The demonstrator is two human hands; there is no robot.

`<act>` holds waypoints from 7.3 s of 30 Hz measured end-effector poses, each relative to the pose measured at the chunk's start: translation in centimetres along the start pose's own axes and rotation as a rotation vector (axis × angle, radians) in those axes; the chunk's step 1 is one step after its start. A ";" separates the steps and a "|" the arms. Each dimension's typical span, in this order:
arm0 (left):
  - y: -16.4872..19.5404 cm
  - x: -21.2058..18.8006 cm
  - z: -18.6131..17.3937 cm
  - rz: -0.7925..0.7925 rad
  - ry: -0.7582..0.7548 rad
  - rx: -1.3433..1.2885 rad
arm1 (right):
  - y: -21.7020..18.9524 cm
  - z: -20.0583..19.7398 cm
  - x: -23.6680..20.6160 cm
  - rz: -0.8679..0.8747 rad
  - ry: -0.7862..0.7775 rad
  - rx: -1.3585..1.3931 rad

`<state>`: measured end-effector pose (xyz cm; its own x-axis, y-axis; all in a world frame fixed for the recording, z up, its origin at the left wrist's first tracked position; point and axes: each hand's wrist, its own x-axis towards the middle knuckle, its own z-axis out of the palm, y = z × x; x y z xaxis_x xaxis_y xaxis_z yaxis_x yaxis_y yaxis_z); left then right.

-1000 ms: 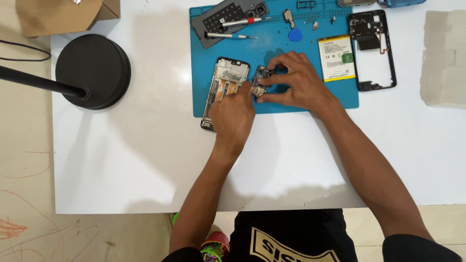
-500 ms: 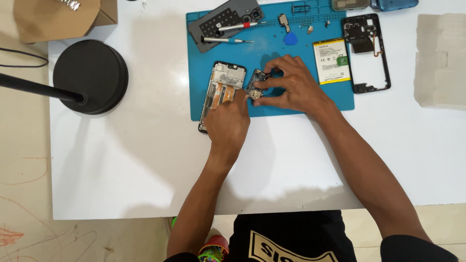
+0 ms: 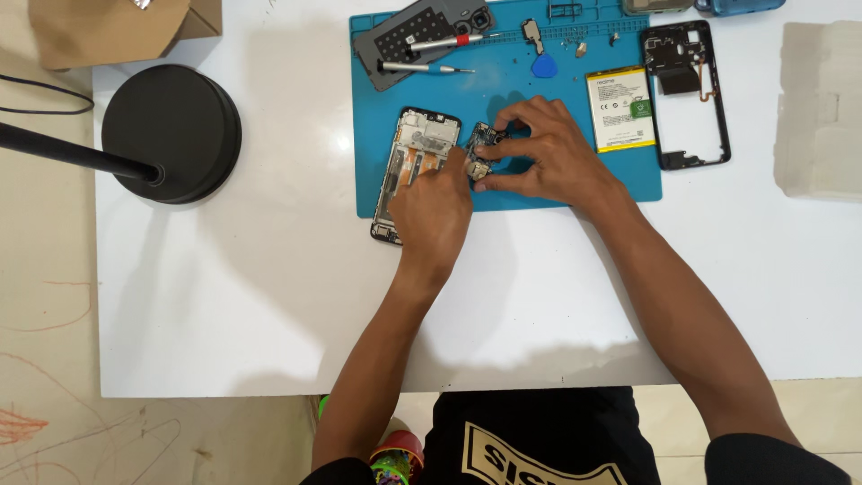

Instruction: The person uses a screwdriver to remove screws from a small circuit board and then uses a plastic pry tool to separate components. The person continues to manipulate the board and its parts on a blue mat.

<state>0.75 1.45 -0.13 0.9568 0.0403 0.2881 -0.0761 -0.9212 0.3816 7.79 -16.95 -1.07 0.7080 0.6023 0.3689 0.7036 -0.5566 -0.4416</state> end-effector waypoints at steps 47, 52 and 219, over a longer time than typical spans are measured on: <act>-0.9 -0.5 -1.5 -0.021 0.081 -0.111 | 0.1 0.0 0.2 -0.003 -0.006 0.032; -0.8 -1.1 -2.3 -0.041 0.043 -0.112 | 0.1 0.1 0.1 0.054 -0.048 0.004; -0.7 -3.5 3.3 0.118 0.148 0.146 | -2.0 0.8 1.0 -0.151 0.048 0.073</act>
<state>-1.60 0.70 -4.34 0.8911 -0.0249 0.4531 -0.1336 -0.9687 0.2094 7.02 -14.75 -0.46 0.5982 0.6468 0.4730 0.7969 -0.4184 -0.4357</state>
